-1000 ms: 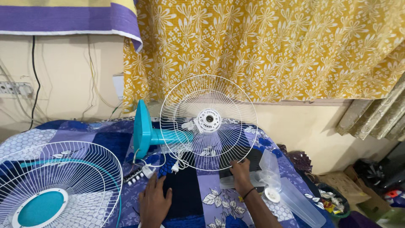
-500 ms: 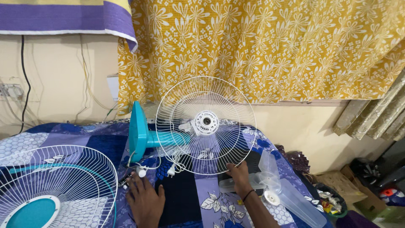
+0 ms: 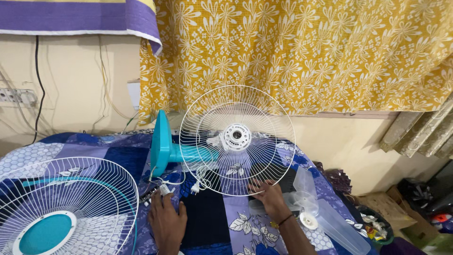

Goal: The person uses a screwdriver to tighten screws on the central hub of a white fan cage. They then pick up a translucent fan blade and place it on the bed, followed by handling the fan motor assembly and another cage.

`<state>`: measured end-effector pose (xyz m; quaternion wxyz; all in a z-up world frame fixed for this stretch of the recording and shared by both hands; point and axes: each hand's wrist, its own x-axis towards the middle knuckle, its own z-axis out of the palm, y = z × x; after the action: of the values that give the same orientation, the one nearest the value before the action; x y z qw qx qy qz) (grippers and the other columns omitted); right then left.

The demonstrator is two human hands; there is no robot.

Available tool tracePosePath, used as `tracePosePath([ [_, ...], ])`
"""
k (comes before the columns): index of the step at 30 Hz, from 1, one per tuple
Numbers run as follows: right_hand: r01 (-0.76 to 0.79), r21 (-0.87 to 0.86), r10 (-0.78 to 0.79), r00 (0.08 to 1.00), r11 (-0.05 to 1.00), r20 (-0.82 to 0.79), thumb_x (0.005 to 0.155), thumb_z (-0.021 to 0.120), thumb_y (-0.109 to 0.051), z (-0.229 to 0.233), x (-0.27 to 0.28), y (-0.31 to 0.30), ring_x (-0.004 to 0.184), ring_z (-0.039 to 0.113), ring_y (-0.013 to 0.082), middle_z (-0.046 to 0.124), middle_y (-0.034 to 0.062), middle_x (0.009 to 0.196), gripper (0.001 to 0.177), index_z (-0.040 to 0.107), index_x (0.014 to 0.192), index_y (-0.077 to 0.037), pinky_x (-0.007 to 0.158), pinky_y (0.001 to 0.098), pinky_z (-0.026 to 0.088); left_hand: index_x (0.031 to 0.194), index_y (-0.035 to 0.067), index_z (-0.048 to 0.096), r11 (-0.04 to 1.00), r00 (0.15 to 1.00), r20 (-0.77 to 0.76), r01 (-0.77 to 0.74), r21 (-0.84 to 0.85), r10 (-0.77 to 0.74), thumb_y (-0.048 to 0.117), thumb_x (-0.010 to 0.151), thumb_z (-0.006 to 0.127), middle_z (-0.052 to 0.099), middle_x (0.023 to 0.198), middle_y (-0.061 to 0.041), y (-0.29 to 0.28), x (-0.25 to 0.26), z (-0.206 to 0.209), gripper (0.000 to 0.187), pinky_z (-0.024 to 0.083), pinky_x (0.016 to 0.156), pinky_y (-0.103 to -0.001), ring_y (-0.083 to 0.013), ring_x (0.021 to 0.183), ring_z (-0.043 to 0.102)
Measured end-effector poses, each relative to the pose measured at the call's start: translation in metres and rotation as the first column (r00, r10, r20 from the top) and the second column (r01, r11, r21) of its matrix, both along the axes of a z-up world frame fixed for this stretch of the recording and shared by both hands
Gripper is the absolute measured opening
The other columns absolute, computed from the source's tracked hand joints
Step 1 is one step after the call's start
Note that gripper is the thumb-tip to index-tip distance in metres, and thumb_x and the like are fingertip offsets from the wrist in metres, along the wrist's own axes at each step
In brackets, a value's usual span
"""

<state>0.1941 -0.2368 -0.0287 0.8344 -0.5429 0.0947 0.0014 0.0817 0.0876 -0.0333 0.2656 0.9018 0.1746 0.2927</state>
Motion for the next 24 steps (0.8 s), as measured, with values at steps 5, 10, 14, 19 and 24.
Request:
tracePosePath([
  [5, -0.058, 0.067, 0.059, 0.998, 0.996, -0.006, 0.093, 0.038, 0.004, 0.027, -0.027, 0.010, 0.123, 0.064, 0.0463, 0.054, 0.0337, 0.144, 0.058, 0.021, 0.148, -0.003, 0.104, 0.0565, 0.056, 0.128, 0.009, 0.058, 1.000, 0.997, 0.082, 0.004, -0.001, -0.004, 0.032, 0.086, 0.069, 0.048, 0.149, -0.020, 0.000, -0.002, 0.003, 0.049, 0.034, 0.113, -0.057, -0.0373, 0.145, 0.040],
  [10, -0.014, -0.001, 0.014, 0.999, 1.000, -0.035, 0.095, 0.044, -0.010, 0.040, -0.043, 0.018, 0.122, 0.065, 0.0416, 0.060, 0.0284, 0.138, 0.056, 0.028, 0.149, -0.014, 0.103, 0.0547, 0.053, 0.123, 0.008, 0.059, 0.998, 0.979, 0.204, 0.039, -0.051, -0.028, 0.024, 0.085, 0.070, 0.058, 0.137, -0.019, 0.000, -0.007, 0.009, 0.043, 0.045, 0.104, -0.055, -0.0378, 0.132, 0.054],
  [14, -0.009, -0.032, 0.009, 1.000, 0.999, 0.000, 0.101, 0.050, -0.027, 0.038, -0.047, 0.019, 0.119, 0.067, 0.0416, 0.062, 0.0283, 0.136, 0.050, 0.039, 0.145, -0.005, 0.101, 0.0551, 0.053, 0.120, 0.006, 0.060, 0.991, 0.978, 0.205, 0.067, -0.112, -0.043, 0.020, 0.085, 0.070, 0.063, 0.125, -0.018, 0.001, -0.011, 0.013, 0.039, 0.049, 0.095, -0.054, -0.0376, 0.119, 0.061],
  [19, -0.006, 0.156, 0.006, 1.000, 0.988, -0.001, 0.103, 0.047, -0.015, 0.039, -0.056, 0.019, 0.126, 0.061, 0.0447, 0.053, 0.0317, 0.144, 0.049, 0.033, 0.147, 0.002, 0.105, 0.0587, 0.054, 0.116, 0.005, 0.064, 0.992, 0.971, 0.235, 0.074, -0.098, -0.050, 0.020, 0.086, 0.070, 0.067, 0.119, -0.018, 0.000, -0.012, 0.014, 0.034, 0.049, 0.094, -0.053, -0.0380, 0.115, 0.062],
  [24, 0.038, 0.232, -0.017, 0.996, 0.972, -0.090, 0.092, 0.031, 0.016, 0.055, -0.072, 0.032, 0.136, 0.054, 0.0472, 0.039, 0.0276, 0.155, 0.068, 0.020, 0.152, -0.015, 0.108, 0.0595, 0.053, 0.119, 0.005, 0.065, 0.988, 0.991, 0.126, 0.059, -0.144, -0.041, 0.021, 0.088, 0.069, 0.069, 0.115, -0.017, 0.001, -0.013, 0.014, 0.034, 0.050, 0.096, -0.050, -0.0361, 0.111, 0.065],
])
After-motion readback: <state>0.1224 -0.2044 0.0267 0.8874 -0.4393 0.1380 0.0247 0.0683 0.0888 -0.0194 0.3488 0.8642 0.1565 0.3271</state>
